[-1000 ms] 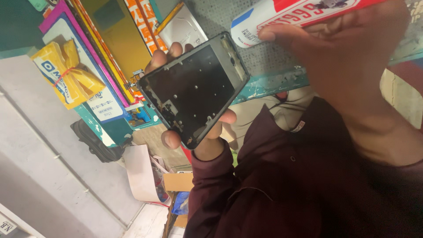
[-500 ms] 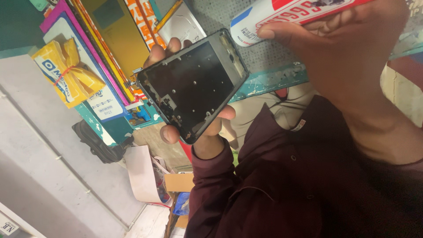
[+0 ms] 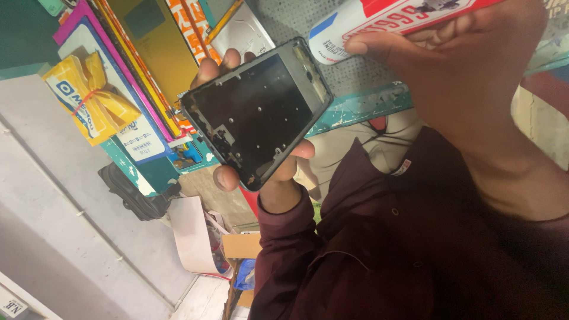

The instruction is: The person uses tweezers to remove small components from a disassembled smartphone frame. Then the person applies adhesive from a tube along the inner edges of the frame. The work is performed at a cluttered repair bench with spare parts and tools visible.

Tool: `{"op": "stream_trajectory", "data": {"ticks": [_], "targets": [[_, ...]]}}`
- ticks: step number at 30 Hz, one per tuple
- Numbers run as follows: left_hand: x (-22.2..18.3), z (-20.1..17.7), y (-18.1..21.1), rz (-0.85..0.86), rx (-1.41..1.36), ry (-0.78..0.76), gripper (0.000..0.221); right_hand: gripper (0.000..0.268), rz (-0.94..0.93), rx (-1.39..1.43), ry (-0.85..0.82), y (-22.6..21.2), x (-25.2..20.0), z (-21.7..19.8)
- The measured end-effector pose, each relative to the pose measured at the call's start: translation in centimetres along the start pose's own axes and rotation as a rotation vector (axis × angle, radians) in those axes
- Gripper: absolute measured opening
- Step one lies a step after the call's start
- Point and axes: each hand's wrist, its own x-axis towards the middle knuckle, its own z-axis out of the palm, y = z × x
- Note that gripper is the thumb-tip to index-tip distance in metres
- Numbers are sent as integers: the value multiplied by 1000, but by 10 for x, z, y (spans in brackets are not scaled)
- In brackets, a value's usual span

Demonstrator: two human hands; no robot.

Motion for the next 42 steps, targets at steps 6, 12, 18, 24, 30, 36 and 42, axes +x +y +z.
{"op": "stream_trajectory", "data": {"ticks": [6, 12, 18, 24, 30, 36, 42], "targets": [[-1, 1, -1, 23, 54, 32, 115, 17, 8, -32, 3, -3, 1, 0], [-1, 5, -2, 43, 69, 54, 116, 15, 23, -2, -4, -5, -2, -1], [1, 7, -3, 25, 51, 41, 113, 13, 49, 15, 1, -9, -3, -1], [1, 3, -2, -19, -51, -31, 106, 16, 79, 127, 10, -8, -6, -1], [-1, 5, 0, 30, 44, 29, 113, 17, 102, 87, 6, -12, -7, -2], [-1, 5, 0, 70, 137, 71, 116, 18, 256, 288, 35, -29, 3, -4], [2, 0, -1, 4, 22, -41, 105, 21, 363, 270, 54, -32, -3, -3]]}}
